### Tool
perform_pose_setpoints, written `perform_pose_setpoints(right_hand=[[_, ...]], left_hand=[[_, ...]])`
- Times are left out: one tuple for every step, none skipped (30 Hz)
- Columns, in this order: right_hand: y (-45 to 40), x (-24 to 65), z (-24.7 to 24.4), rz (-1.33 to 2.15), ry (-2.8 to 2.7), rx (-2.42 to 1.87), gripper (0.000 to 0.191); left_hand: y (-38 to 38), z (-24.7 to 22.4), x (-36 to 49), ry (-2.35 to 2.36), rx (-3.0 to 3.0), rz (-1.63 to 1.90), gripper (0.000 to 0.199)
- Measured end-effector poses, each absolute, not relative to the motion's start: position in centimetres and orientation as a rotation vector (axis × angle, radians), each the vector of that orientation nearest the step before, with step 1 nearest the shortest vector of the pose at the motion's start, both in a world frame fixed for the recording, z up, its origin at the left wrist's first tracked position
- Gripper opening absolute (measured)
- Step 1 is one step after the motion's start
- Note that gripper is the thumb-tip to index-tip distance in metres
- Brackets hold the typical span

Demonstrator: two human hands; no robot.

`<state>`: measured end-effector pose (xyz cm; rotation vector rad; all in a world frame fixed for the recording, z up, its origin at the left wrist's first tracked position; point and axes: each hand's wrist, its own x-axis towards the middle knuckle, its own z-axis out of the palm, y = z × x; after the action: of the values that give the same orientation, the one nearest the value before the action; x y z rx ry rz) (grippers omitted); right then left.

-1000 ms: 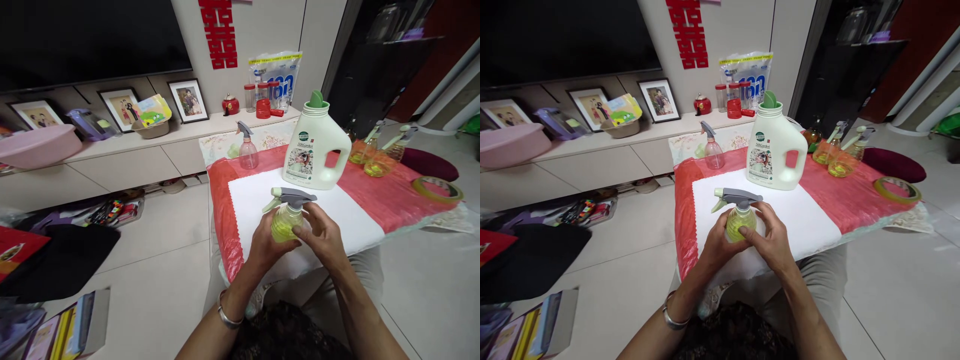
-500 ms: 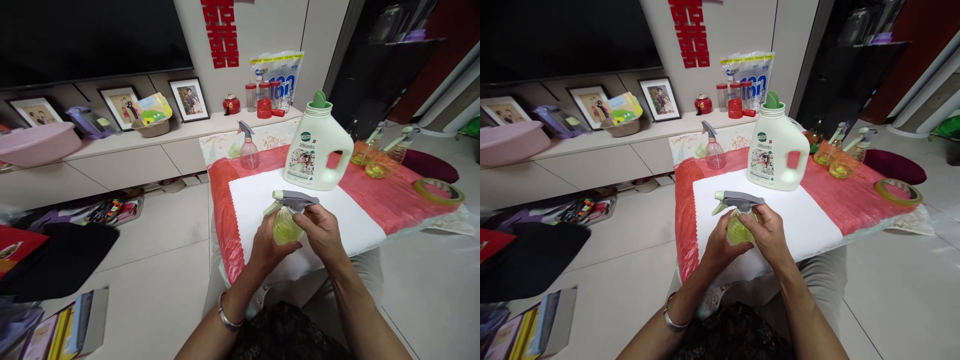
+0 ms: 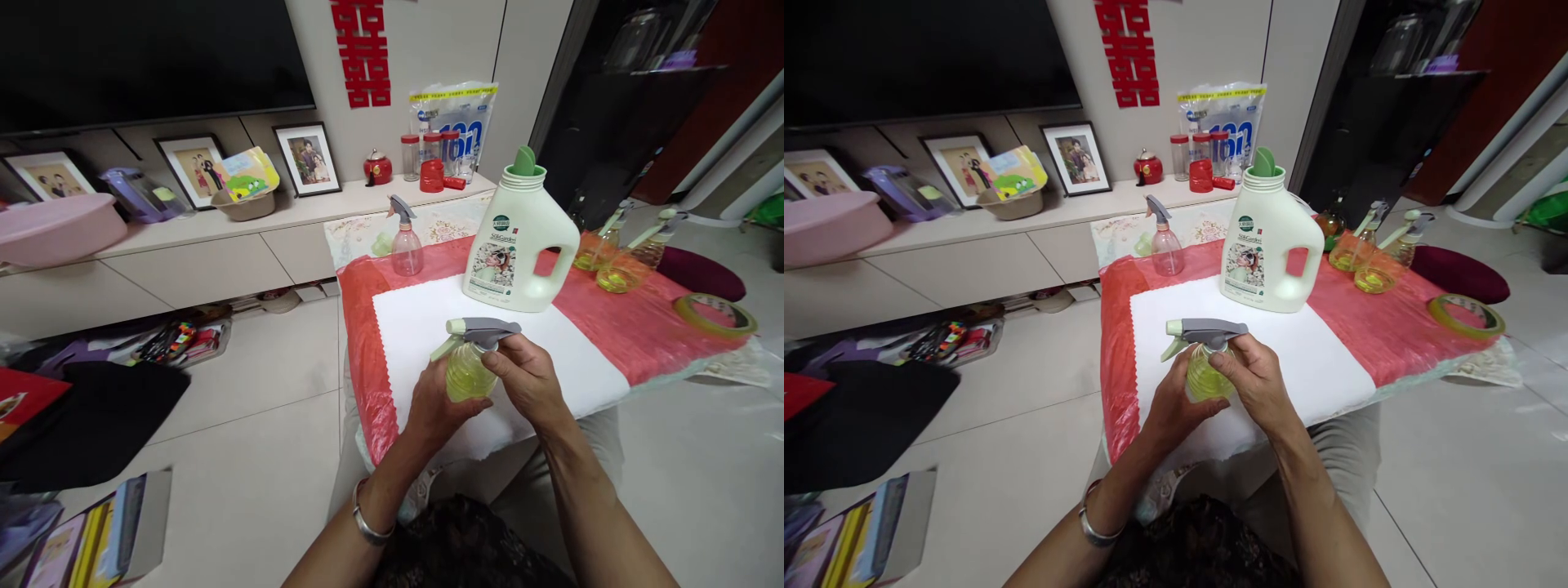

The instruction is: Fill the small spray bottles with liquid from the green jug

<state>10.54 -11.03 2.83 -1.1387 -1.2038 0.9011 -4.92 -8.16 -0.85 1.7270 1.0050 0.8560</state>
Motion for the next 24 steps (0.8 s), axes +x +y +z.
perform_pose_setpoints(right_hand=[[-11.0, 10.5, 2.8, 0.899, -1.199, -1.14, 0.041], [-11.1, 10.3, 2.8, 0.896, -1.193, -1.138, 0.043], [-11.1, 10.2, 2.7, 0.893, -1.186, -1.134, 0.044], [-11.1, 10.0, 2.7, 0.892, -1.178, -1.128, 0.045], [-11.1, 9.9, 2.8, 0.891, -1.171, -1.123, 0.045], [-11.2, 9.8, 2.8, 0.892, -1.166, -1.118, 0.044], [-11.2, 9.8, 2.8, 0.894, -1.163, -1.114, 0.043], [-11.2, 9.7, 2.9, 0.896, -1.161, -1.111, 0.042], [-11.2, 9.7, 2.9, 0.896, -1.162, -1.111, 0.042], [-11.2, 9.8, 2.9, 0.895, -1.165, -1.116, 0.042], [-11.2, 9.8, 2.8, 0.89, -1.17, -1.123, 0.043], [-11.2, 9.8, 2.8, 0.882, -1.179, -1.135, 0.044], [-11.2, 9.7, 2.7, 0.869, -1.189, -1.151, 0.044], [-11.2, 9.7, 2.5, 0.852, -1.203, -1.17, 0.043], [-11.3, 9.5, 2.4, 0.832, -1.219, -1.189, 0.043], [-11.3, 9.4, 2.2, 0.81, -1.238, -1.209, 0.042], [-11.4, 9.2, 2.1, 0.789, -1.259, -1.229, 0.041], [-11.5, 9.0, 2.0, 0.768, -1.279, -1.247, 0.041], [-11.5, 8.8, 1.9, 0.748, -1.295, -1.263, 0.04], [-11.6, 8.6, 1.8, 0.73, -1.308, -1.278, 0.04], [-11.7, 8.5, 1.8, 0.712, -1.316, -1.293, 0.041], [-11.7, 8.3, 1.8, 0.696, -1.32, -1.308, 0.042], [-11.8, 8.2, 1.7, 0.684, -1.32, -1.324, 0.043], [-11.9, 8.1, 1.7, 0.677, -1.319, -1.338, 0.044]], left_hand=[[-8.2, -0.9, -4.9, 1.002, 1.727, 0.862, 0.078], [-8.2, -0.9, -4.9, 1.003, 1.727, 0.868, 0.079], [-8.2, -0.9, -4.9, 1.007, 1.726, 0.874, 0.081], [-8.2, -1.0, -4.9, 1.013, 1.728, 0.874, 0.082], [-8.2, -1.0, -4.9, 1.02, 1.731, 0.871, 0.083], [-8.2, -1.0, -4.9, 1.028, 1.737, 0.866, 0.084], [-8.2, -1.0, -4.9, 1.033, 1.743, 0.861, 0.084], [-8.2, -1.0, -4.9, 1.036, 1.75, 0.858, 0.084], [-8.2, -1.0, -4.8, 1.037, 1.755, 0.859, 0.084], [-8.3, -1.0, -4.8, 1.038, 1.76, 0.861, 0.084], [-8.3, -1.0, -4.8, 1.036, 1.767, 0.865, 0.083], [-8.3, -0.9, -4.8, 1.034, 1.775, 0.867, 0.082], [-8.3, -0.9, -4.8, 1.035, 1.783, 0.87, 0.08], [-8.3, -0.9, -4.8, 1.036, 1.792, 0.87, 0.078], [-8.3, -0.9, -4.8, 1.041, 1.798, 0.866, 0.077], [-8.3, -0.9, -4.8, 1.047, 1.799, 0.866, 0.074], [-8.3, -0.9, -4.8, 1.049, 1.799, 0.864, 0.072], [-8.3, -1.0, -4.8, 1.056, 1.796, 0.88, 0.071], [-8.2, -1.1, -4.8, 1.053, 1.794, 0.892, 0.071], [-8.2, -1.2, -4.8, 1.05, 1.79, 0.902, 0.071], [-8.2, -1.2, -4.8, 1.052, 1.783, 0.912, 0.072], [-8.2, -1.3, -4.7, 1.054, 1.776, 0.913, 0.073], [-8.2, -1.3, -4.7, 1.065, 1.77, 0.912, 0.073], [-8.3, -1.3, -4.7, 1.083, 1.766, 0.909, 0.072]])
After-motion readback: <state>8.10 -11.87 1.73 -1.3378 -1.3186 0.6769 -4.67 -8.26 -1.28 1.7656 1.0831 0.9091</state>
